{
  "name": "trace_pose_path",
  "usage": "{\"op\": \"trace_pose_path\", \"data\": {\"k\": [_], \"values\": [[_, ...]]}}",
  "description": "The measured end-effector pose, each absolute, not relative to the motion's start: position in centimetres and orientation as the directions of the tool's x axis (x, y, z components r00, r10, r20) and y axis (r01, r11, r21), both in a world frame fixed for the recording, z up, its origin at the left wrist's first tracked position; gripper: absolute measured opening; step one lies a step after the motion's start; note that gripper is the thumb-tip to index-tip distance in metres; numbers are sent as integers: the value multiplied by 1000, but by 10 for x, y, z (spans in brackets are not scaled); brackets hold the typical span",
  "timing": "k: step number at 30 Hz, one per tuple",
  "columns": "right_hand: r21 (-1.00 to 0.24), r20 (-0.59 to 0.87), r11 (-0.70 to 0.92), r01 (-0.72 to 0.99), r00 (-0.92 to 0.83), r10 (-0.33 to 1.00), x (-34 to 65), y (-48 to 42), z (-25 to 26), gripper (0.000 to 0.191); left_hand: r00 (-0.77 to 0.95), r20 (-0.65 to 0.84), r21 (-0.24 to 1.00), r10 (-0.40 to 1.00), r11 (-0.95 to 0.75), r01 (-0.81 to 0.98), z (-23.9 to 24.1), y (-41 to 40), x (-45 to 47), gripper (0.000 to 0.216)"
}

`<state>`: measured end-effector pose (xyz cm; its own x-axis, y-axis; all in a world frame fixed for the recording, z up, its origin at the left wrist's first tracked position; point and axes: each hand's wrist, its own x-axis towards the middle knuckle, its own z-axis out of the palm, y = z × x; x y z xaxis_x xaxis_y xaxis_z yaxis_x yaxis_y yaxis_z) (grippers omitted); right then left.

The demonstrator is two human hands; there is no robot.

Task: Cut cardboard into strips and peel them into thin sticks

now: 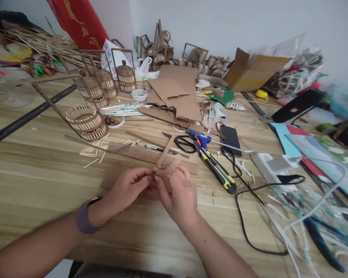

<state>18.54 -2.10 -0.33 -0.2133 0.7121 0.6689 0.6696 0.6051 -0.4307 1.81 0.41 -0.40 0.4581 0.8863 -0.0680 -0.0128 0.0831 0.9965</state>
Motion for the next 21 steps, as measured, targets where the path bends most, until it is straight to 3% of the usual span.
{"op": "trace_pose_path", "data": {"k": [9, 15, 21], "values": [[-650, 564, 452, 611, -11, 826, 187, -24, -4, 10, 519, 63, 982, 853, -146, 121, -2, 5, 13, 20], [-460, 671, 599, 656, -185, 718, 187, -23, -6, 15, 522, 18, 1000, 853, -17, -7, -4, 6, 16, 25], [-364, 684, 650, 667, -282, 673, 187, -17, -8, 14, 504, -4, 1000, 864, 14, -16, -5, 7, 17, 27]]}}
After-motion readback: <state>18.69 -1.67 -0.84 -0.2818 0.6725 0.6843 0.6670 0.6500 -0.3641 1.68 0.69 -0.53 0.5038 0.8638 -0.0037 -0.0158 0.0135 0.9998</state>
